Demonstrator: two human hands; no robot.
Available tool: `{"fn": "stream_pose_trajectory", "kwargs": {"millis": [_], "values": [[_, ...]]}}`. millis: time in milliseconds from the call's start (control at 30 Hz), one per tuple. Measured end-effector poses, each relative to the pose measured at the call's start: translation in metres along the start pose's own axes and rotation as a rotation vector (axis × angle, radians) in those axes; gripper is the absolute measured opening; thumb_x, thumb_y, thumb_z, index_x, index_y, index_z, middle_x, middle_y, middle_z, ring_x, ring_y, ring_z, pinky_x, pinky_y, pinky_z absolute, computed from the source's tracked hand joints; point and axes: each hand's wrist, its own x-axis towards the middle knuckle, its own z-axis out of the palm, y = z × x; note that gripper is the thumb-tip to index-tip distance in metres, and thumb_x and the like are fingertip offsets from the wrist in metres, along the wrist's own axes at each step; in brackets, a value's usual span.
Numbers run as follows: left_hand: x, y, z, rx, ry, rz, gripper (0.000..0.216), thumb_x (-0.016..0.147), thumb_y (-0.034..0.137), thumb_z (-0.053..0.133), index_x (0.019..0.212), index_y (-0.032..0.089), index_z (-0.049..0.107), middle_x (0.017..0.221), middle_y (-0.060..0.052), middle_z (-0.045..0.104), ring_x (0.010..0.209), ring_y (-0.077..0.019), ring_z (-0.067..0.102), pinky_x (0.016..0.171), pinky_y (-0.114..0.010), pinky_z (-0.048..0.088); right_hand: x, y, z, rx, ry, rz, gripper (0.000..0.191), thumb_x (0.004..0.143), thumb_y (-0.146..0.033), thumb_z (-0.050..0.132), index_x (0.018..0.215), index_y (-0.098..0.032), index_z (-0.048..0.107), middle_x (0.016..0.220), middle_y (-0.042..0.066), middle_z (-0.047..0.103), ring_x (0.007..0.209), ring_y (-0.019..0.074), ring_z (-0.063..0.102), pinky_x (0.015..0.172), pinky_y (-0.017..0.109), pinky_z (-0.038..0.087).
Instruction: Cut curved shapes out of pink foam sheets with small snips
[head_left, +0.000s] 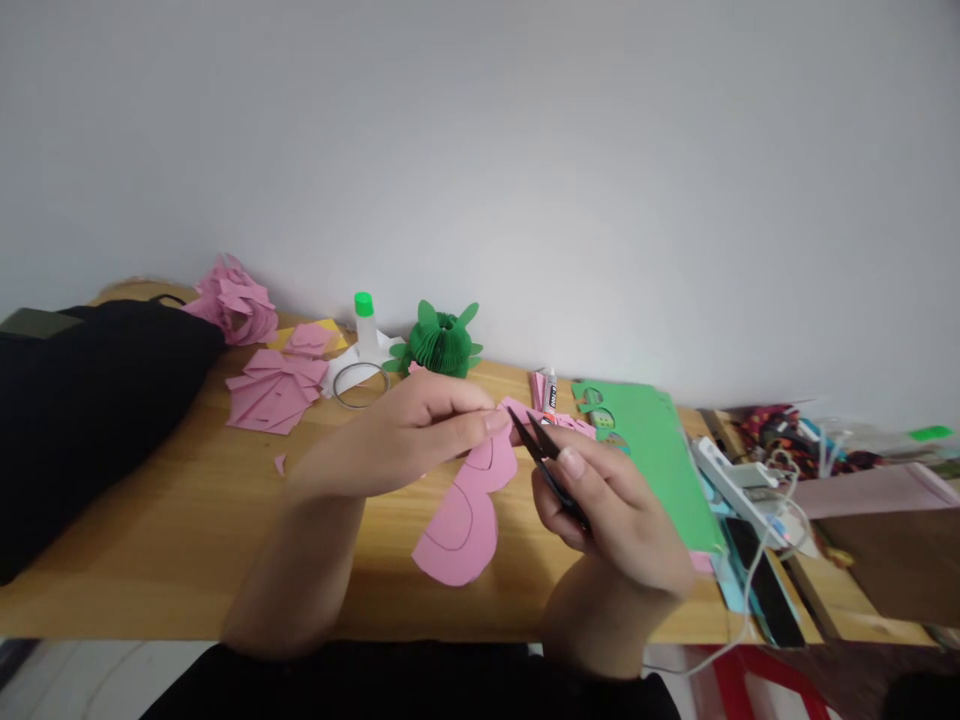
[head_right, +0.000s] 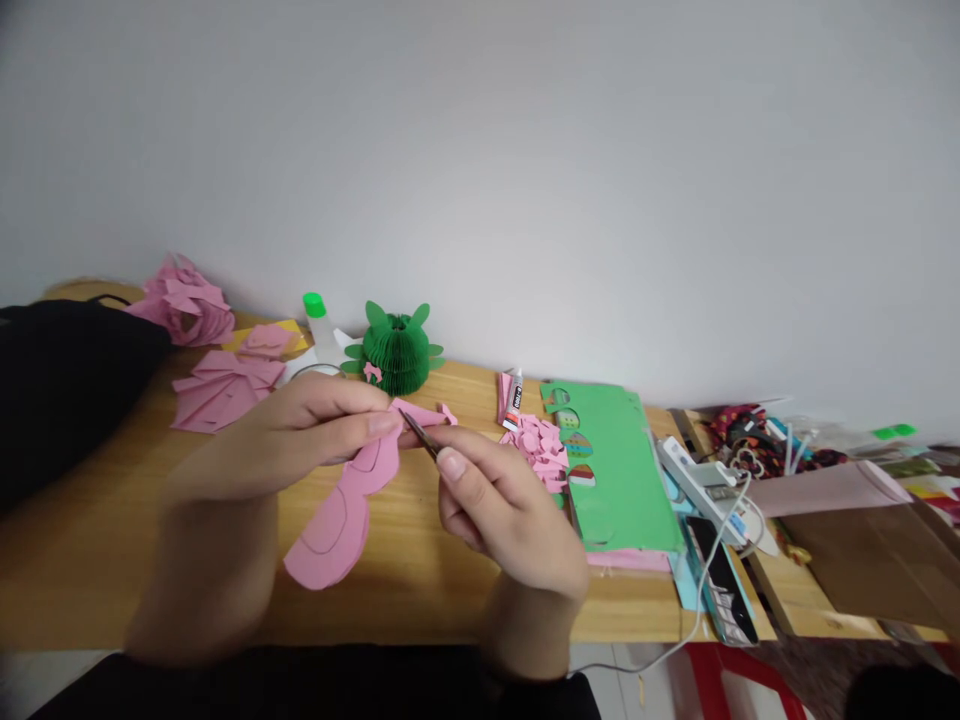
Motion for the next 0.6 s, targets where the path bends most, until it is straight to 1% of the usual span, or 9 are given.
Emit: {"fn": "stream_pose_trajectory", "kwargs": {"millis": [100,267,400,500,600], "values": [[-0.0010,0.0003,-0.0011,-0.018,-0.009,0.006,0.036,0.093,0.028,0.044,0.059,0.019,0.040,0.055,0.006,0.032,0.052,-0.0088,0.031,0.048,-0.023,0.027,-0.0005,0.0003,-0.0023,-0.001,-0.023,-0.017,0.026,0.103,-0.035,0.045,0.110,-0.017,0.062,0.051,-0.011,0.036,0.036,0.0052,0.024,0.033,0.019,0.019],[-0.0015,0.0027,-0.0014,-0.033,-0.024,0.003,0.037,0.093,0.028,0.045,0.058,0.019,0.036,0.055,0.006,0.032,0.052,-0.0086,0.031,0.048,-0.023,0.028,-0.0024,0.0020,-0.0031,0.021,-0.017,0.017,0.026,0.103,-0.037,0.046,0.112,-0.017,0.062,0.052,-0.011,0.034,0.036,0.0055,0.025,0.033,0.019,0.018],[-0.0006,0.0045,-0.0012,-0.053,-0.068,-0.006,0.035,0.093,0.028,0.045,0.060,0.018,0.040,0.057,0.006,0.032,0.053,-0.0085,0.031,0.048,-0.022,0.028,-0.0026,0.0020,-0.0030,0.014,-0.025,0.031,0.027,0.102,-0.039,0.046,0.108,-0.017,0.062,0.052,-0.011,0.033,0.036,0.0055,0.025,0.033,0.019,0.018],[0.0005,0.0057,-0.0011,-0.070,-0.101,-0.007,0.035,0.092,0.027,0.046,0.059,0.019,0.037,0.056,0.006,0.031,0.053,-0.0085,0.031,0.048,-0.022,0.027,-0.0019,0.0014,-0.0029,-0.013,-0.040,0.073,0.031,0.102,-0.042,0.045,0.104,-0.016,0.061,0.049,-0.011,0.032,0.036,0.0060,0.023,0.033,0.020,0.018],[0.0016,0.0058,-0.0011,-0.069,-0.118,-0.008,0.035,0.090,0.026,0.046,0.058,0.019,0.034,0.057,0.006,0.031,0.053,-0.0084,0.032,0.048,-0.023,0.026,-0.0008,0.0010,-0.0034,-0.033,-0.047,0.098,0.030,0.102,-0.043,0.045,0.099,-0.016,0.059,0.048,-0.011,0.034,0.036,0.0060,0.023,0.033,0.020,0.018]]}}
